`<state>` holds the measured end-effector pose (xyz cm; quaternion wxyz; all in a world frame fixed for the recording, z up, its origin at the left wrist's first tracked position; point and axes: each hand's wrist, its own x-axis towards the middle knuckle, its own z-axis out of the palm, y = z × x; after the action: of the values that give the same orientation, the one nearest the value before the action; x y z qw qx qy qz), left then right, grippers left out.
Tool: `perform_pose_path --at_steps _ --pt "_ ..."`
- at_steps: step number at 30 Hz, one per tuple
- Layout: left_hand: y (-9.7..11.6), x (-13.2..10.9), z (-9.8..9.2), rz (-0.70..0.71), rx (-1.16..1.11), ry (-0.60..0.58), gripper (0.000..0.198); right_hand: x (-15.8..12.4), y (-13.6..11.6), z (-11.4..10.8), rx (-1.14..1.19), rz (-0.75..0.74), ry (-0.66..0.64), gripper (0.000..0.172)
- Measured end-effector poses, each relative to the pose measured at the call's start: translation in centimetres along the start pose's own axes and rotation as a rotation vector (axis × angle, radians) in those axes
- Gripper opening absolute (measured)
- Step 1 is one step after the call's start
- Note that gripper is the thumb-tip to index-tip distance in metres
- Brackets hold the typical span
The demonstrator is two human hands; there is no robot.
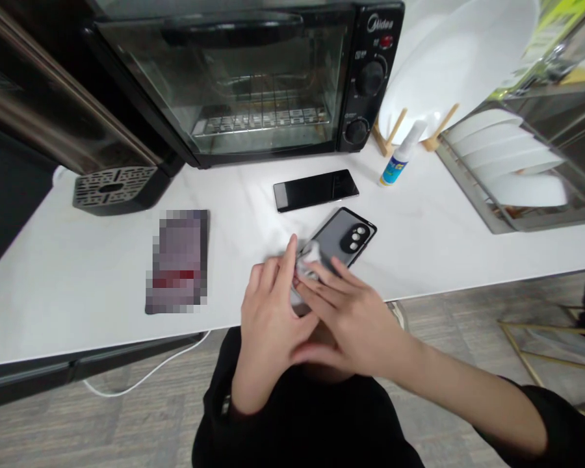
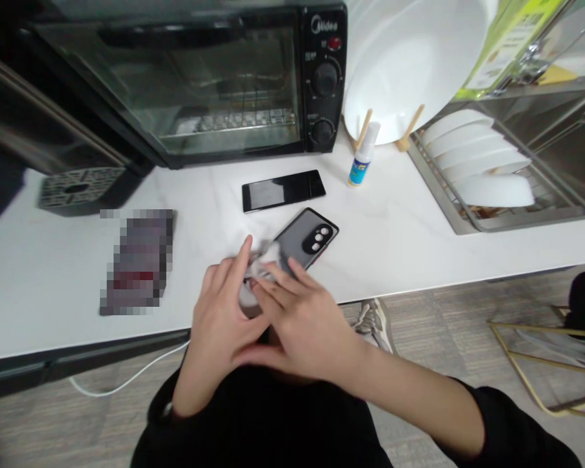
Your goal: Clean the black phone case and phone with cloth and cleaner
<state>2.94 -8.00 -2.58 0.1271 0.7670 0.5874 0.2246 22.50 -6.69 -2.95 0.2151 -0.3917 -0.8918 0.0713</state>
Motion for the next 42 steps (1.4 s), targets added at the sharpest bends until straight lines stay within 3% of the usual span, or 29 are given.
perform_pose_path --at_steps 2,6,10,13,15,18,20,23,25,29,31,33,35,38,40,42 --pt "0.0 0.0 0.0 -0.006 0.008 0.008 0.097 0.1 -0.3 0.2 0.018 0.0 0.004 0.085" --pt "-0.1 0.0 0.0 0.018 -0.004 -0.001 0.099 0.3 0.3 -0.1 -0.148 0.198 0.086 0.076" --pt "-0.1 0.1 0.1 0.018 0.02 0.009 0.091 0.1 0.0 -0.3 -0.017 -0.035 0.005 0.086" --pt "-0.1 0.1 0.0 0.026 0.025 0.029 0.096 0.2 0.5 -0.5 -0.103 0.103 0.058 0.076" --pt "-0.1 0.1 0.0 0.043 0.011 0.018 0.098 0.2 0.7 -0.4 -0.184 0.198 0.096 0.078" --pt "-0.3 0.1 0.0 0.041 0.011 0.006 0.095 0.2 0.4 -0.1 -0.084 0.017 0.043 0.091" --pt "-0.3 0.1 0.0 0.032 0.02 0.009 0.096 0.2 0.5 -0.1 0.015 -0.083 0.005 0.084" --pt "-0.2 0.2 0.1 0.031 0.02 0.02 0.099 0.5 1.3 -0.5 -0.043 0.085 0.046 0.063" --pt "-0.2 0.2 0.0 0.034 0.013 0.019 0.097 0.8 1.5 -0.6 -0.12 0.179 0.083 0.066" --pt "-0.3 0.2 0.0 0.053 0.007 0.017 0.09 0.9 0.2 -0.1 -0.003 -0.033 0.039 0.086" --pt "-0.3 0.1 0.0 0.052 0.01 0.026 0.091 0.9 0.2 0.0 0.032 -0.021 0.029 0.075" --pt "-0.1 0.1 0.0 0.037 0.013 0.027 0.095 1.1 0.7 -0.1 -0.026 0.121 0.062 0.059" --pt "0.0 0.1 0.1 0.025 0.01 0.019 0.097 1.2 0.8 -0.1 -0.09 0.205 0.102 0.059" --pt "-0.1 0.1 0.1 0.03 -0.001 0.01 0.092 0.6 0.1 0.0 -0.014 0.05 0.06 0.078" --pt "0.0 0.0 0.1 0.037 -0.008 0.02 0.091 0.1 0.0 -0.2 0.04 -0.028 0.018 0.072" --pt "0.1 -0.1 0.1 0.026 -0.011 0.032 0.094 -0.4 0.6 -0.6 -0.025 0.057 0.047 0.058"
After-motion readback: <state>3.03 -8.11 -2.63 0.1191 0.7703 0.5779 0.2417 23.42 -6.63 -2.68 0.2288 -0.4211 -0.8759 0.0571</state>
